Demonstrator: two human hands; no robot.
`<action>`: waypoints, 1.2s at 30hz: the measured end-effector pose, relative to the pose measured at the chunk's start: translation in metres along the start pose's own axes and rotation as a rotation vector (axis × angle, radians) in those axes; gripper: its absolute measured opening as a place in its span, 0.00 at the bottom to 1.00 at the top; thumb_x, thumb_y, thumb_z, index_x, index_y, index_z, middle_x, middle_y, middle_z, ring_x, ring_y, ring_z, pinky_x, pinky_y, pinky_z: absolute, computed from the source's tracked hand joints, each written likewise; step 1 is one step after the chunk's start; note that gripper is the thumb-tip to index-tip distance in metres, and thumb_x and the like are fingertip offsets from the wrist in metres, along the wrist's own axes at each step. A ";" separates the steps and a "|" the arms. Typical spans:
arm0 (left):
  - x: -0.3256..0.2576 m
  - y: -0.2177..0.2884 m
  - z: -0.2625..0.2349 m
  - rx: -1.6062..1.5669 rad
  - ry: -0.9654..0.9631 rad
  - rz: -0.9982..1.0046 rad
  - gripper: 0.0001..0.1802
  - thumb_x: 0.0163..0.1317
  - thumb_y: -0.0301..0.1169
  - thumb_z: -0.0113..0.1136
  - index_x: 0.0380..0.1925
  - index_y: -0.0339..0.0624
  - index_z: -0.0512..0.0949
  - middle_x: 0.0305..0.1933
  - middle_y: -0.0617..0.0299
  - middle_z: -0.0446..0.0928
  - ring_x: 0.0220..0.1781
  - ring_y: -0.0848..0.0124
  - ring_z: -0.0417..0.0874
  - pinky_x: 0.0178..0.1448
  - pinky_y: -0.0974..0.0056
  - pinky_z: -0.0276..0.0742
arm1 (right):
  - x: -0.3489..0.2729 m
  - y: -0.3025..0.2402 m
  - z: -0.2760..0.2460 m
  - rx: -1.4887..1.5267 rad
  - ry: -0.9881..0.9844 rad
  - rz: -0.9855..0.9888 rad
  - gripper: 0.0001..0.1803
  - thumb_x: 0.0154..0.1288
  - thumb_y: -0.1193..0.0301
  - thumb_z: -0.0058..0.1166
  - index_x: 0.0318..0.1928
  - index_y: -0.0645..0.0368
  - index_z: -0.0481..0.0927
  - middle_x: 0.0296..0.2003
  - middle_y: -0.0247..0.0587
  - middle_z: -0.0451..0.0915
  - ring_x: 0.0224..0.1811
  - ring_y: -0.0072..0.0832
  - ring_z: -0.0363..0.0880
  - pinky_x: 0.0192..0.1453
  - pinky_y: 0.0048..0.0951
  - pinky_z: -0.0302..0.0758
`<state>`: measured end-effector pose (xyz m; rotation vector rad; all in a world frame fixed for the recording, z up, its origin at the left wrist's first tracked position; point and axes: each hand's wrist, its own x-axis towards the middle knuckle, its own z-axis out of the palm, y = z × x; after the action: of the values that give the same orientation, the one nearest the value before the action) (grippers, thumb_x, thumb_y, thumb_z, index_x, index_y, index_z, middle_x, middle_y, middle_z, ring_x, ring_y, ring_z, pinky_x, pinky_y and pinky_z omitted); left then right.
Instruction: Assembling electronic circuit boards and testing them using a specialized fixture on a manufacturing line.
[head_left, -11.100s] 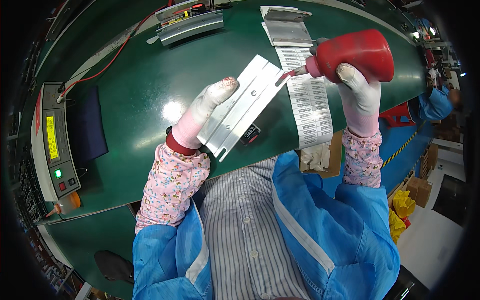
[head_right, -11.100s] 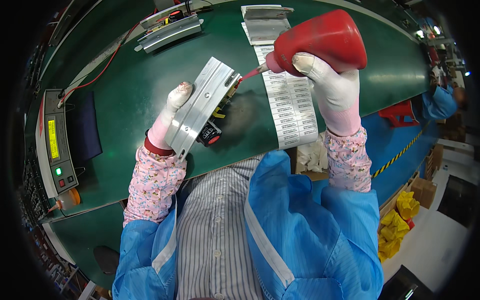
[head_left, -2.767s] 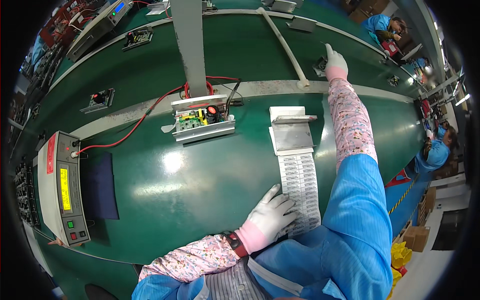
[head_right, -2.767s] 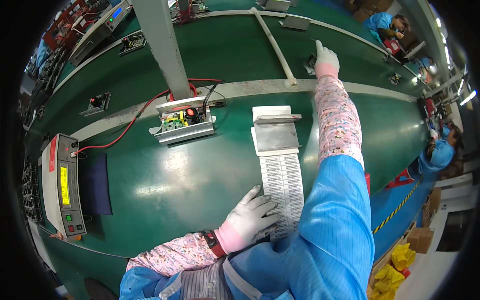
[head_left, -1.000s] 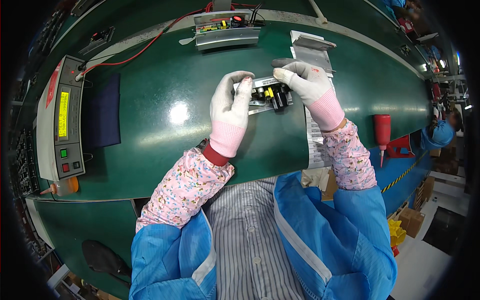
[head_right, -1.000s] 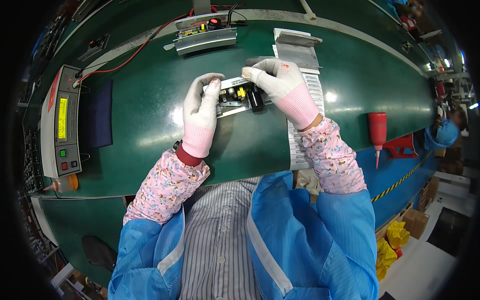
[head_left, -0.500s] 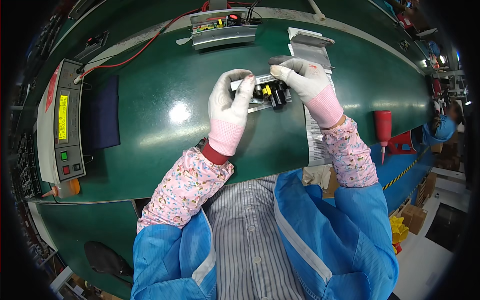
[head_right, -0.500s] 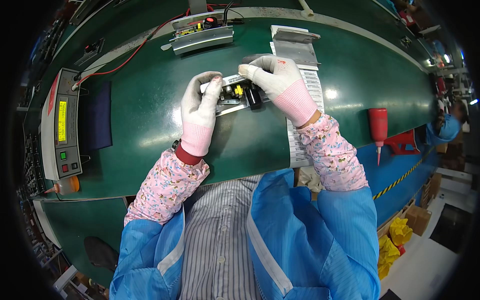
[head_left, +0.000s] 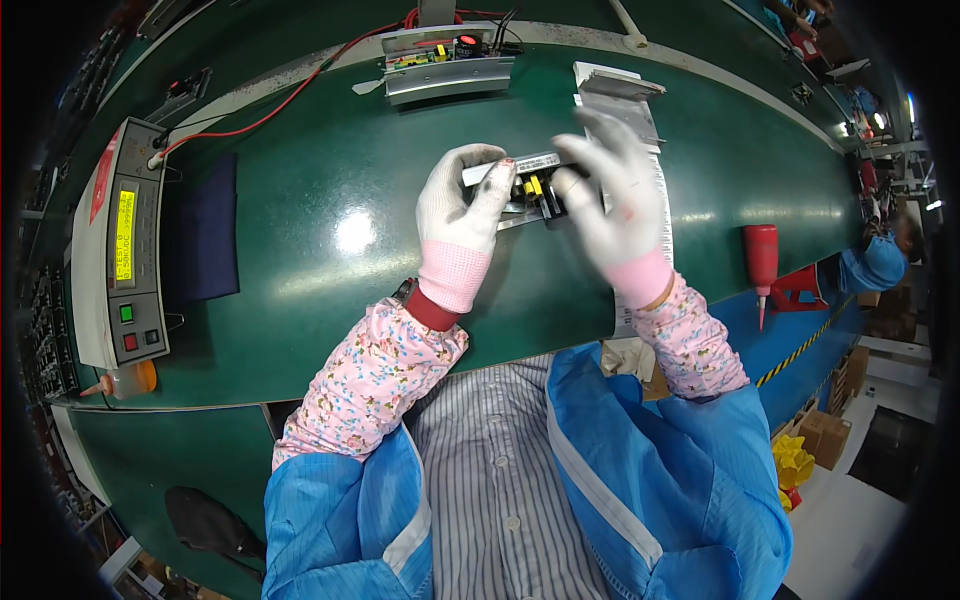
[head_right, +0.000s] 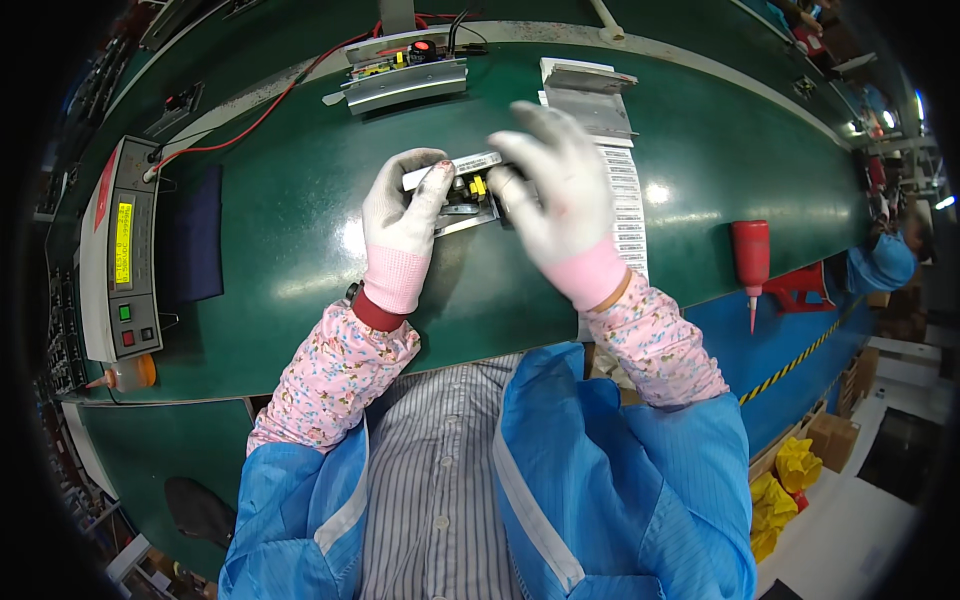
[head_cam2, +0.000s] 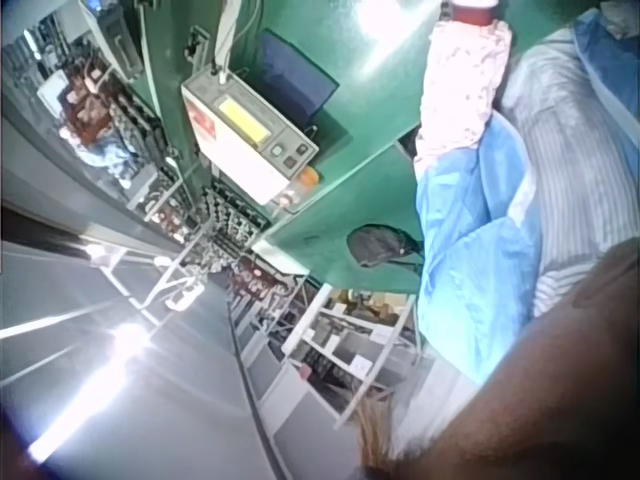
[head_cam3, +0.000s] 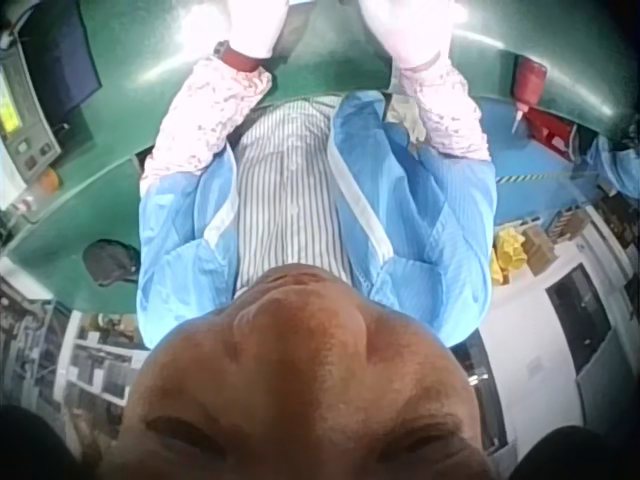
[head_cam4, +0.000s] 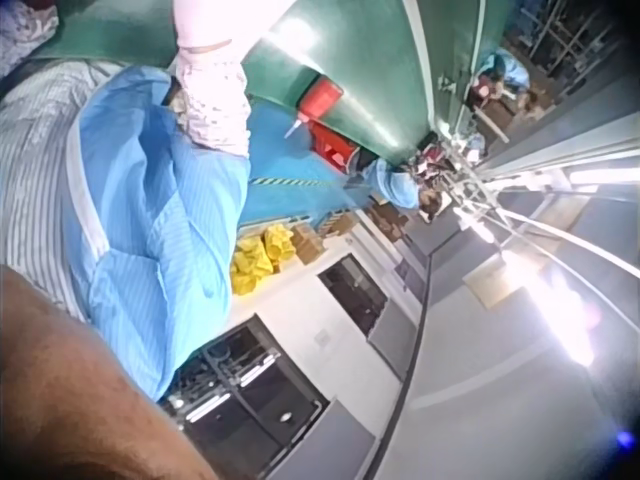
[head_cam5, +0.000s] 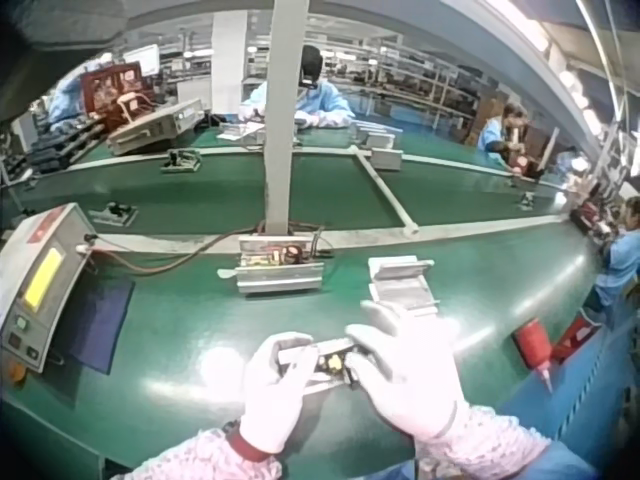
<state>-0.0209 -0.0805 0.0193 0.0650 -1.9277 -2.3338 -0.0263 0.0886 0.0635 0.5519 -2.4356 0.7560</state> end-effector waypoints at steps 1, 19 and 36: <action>0.000 0.000 0.000 -0.001 -0.002 0.000 0.15 0.67 0.34 0.66 0.46 0.34 0.80 0.43 0.56 0.83 0.41 0.70 0.82 0.50 0.67 0.79 | -0.002 -0.001 -0.001 -0.002 0.001 0.000 0.16 0.63 0.70 0.62 0.51 0.56 0.87 0.58 0.46 0.81 0.62 0.41 0.77 0.69 0.39 0.71; 0.012 -0.021 0.003 -0.097 0.165 0.193 0.23 0.65 0.31 0.70 0.56 0.31 0.75 0.53 0.51 0.82 0.50 0.69 0.82 0.58 0.67 0.77 | 0.011 0.044 -0.014 0.529 -0.361 0.571 0.34 0.60 0.66 0.69 0.66 0.64 0.74 0.62 0.49 0.78 0.63 0.36 0.76 0.69 0.33 0.71; -0.005 -0.004 -0.009 -0.494 -0.334 -0.230 0.23 0.62 0.16 0.67 0.57 0.31 0.76 0.52 0.55 0.84 0.48 0.69 0.86 0.56 0.69 0.81 | -0.073 0.158 -0.178 -0.909 -0.174 0.639 0.46 0.54 0.50 0.74 0.66 0.64 0.72 0.54 0.51 0.84 0.51 0.47 0.84 0.57 0.38 0.79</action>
<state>-0.0151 -0.0880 0.0131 -0.1651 -1.4563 -3.0758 0.0130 0.3338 0.0840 -0.5463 -2.7720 -0.2548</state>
